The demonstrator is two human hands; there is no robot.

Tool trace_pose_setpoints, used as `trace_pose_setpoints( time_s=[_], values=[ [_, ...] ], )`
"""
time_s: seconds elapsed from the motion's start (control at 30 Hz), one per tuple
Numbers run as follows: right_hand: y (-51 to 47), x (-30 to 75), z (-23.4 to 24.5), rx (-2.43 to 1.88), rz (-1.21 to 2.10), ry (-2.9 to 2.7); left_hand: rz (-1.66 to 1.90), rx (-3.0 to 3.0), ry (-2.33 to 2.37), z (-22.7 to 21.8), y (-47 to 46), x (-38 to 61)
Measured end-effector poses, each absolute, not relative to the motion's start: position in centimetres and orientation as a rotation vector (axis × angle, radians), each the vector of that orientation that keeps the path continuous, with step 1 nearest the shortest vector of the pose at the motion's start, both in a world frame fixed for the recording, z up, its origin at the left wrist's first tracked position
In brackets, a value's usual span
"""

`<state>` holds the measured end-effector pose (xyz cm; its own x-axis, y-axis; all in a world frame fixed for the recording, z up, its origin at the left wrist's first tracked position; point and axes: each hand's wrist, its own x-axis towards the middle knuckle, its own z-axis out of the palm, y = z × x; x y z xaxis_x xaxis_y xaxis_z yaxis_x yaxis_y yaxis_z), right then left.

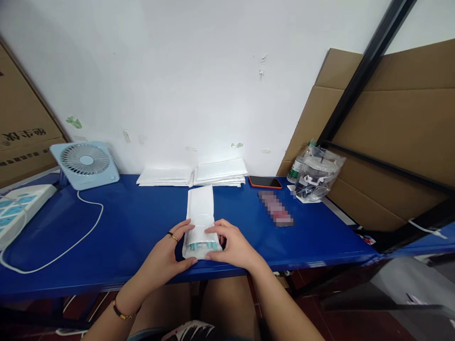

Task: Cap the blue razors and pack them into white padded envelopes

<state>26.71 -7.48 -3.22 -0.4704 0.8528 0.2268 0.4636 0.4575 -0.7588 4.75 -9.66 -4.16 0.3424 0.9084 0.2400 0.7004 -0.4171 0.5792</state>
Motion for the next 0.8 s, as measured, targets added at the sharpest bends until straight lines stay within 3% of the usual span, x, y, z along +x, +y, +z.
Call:
trace_pose_setpoints(
  time_s=[0.1, 0.27, 0.43, 0.8],
  values=[
    [-7.3, 27.4, -3.5, -1.063, 0.929, -2.055, 0.766, 2.322, 1.377, -4.1, -10.1, 4.4],
    [-7.1, 26.7, -4.4, -1.160, 0.721, -1.952, 0.659, 2.598, 1.360, -4.6, -10.5, 4.4],
    [-7.0, 27.0, -4.2, -1.056, 0.929, -2.021, 0.546, 2.674, 1.435, -4.7, -10.9, 4.6],
    [-7.8, 24.2, -3.1, -1.276, 0.280, -2.153, 0.649, 2.838, 1.511, -5.2, -11.1, 4.6]
  ],
)
